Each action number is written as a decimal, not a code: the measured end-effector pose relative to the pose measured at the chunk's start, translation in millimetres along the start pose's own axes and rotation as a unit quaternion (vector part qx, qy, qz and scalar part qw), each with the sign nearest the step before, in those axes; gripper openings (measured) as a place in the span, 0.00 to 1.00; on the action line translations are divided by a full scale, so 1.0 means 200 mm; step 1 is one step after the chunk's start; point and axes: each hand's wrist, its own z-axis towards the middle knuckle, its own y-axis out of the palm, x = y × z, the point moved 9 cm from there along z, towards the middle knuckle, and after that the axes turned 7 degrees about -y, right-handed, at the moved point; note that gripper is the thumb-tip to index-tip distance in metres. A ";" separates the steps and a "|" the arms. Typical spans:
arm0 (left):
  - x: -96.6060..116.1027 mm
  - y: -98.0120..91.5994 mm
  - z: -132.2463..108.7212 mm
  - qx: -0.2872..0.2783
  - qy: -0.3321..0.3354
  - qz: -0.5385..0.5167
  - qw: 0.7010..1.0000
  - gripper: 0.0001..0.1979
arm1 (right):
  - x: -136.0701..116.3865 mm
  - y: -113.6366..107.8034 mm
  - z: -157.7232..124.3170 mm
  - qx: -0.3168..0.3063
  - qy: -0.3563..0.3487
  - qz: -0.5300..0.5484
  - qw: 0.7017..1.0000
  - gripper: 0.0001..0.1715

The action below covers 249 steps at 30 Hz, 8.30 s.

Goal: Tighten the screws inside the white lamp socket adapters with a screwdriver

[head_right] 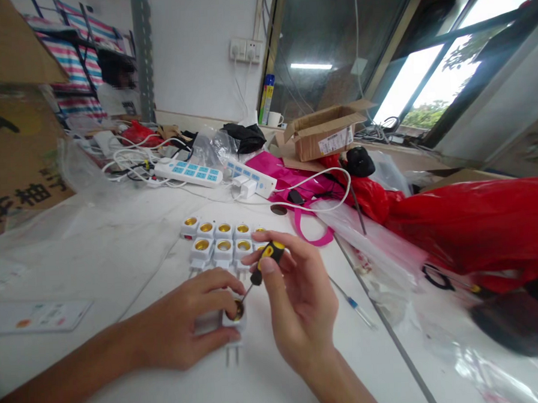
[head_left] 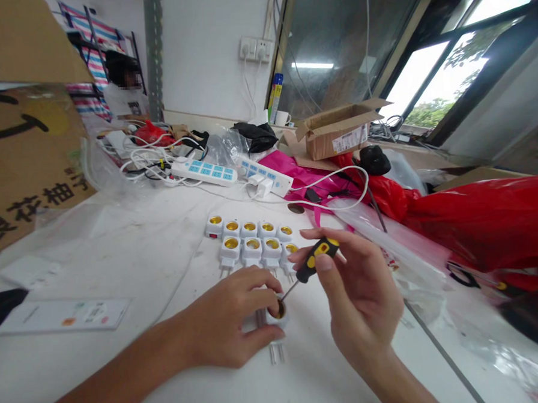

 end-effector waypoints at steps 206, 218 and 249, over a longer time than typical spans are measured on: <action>-0.15 0.07 0.03 -0.017 -0.209 -0.153 0.966 0.12 | 0.14 0.02 -0.08 -0.030 0.058 -0.065 0.996 0.35; -0.31 -0.37 0.03 0.183 -0.208 -0.193 0.941 0.20 | 0.46 -0.21 -0.03 0.204 0.246 0.085 0.944 0.39; -0.58 -0.41 -0.03 0.115 -0.121 0.164 0.972 0.29 | 0.51 -0.13 -0.05 0.153 0.265 0.107 0.946 0.47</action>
